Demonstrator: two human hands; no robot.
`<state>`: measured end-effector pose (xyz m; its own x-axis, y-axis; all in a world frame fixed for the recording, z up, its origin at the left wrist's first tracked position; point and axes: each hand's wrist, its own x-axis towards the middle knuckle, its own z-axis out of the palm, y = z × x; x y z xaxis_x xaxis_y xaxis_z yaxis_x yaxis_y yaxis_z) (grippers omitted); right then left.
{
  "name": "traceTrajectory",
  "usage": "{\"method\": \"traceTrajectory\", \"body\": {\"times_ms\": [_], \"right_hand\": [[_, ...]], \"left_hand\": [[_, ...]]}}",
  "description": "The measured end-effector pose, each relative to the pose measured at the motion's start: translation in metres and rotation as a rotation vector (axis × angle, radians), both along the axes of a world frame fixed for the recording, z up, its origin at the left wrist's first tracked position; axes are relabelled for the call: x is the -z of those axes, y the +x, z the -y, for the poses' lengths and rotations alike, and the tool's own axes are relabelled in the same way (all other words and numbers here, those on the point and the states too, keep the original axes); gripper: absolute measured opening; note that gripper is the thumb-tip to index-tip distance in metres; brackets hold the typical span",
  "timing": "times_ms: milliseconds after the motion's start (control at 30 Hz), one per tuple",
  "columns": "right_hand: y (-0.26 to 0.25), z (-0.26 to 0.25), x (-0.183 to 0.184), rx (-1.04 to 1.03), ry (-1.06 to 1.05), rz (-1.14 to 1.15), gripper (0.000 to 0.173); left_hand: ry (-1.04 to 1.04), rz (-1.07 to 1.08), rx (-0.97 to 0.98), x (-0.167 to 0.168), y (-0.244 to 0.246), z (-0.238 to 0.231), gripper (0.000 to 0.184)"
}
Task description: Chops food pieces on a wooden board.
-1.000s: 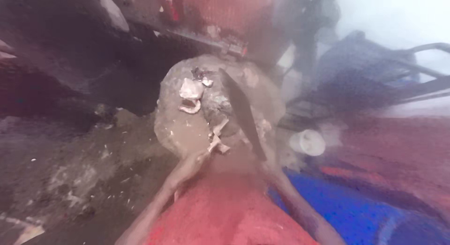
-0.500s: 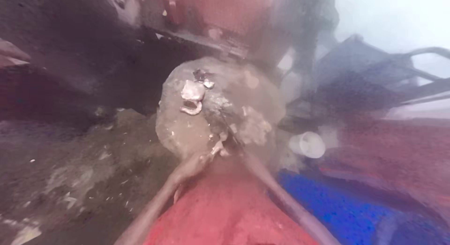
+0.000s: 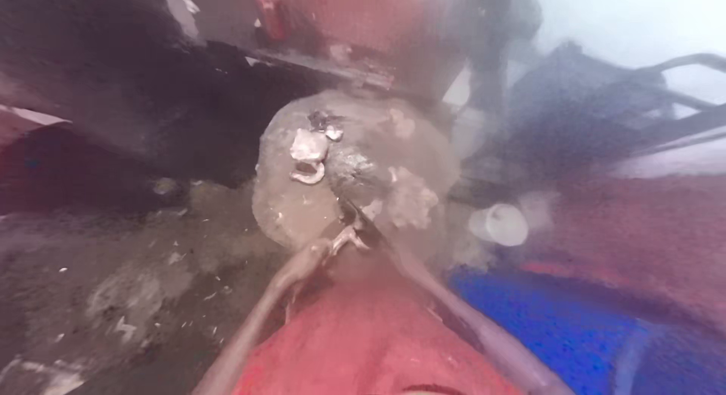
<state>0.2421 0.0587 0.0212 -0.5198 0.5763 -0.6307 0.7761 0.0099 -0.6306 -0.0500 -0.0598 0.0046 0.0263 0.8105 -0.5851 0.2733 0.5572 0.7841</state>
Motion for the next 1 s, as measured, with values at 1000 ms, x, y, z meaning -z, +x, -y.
{"method": "traceTrajectory", "body": {"times_ms": [1000], "right_hand": [[0.076,0.012,0.026,0.345,-0.002,0.063,0.043]], "left_hand": [[0.037,-0.325,-0.060,0.020,0.010,-0.021,0.037]]}}
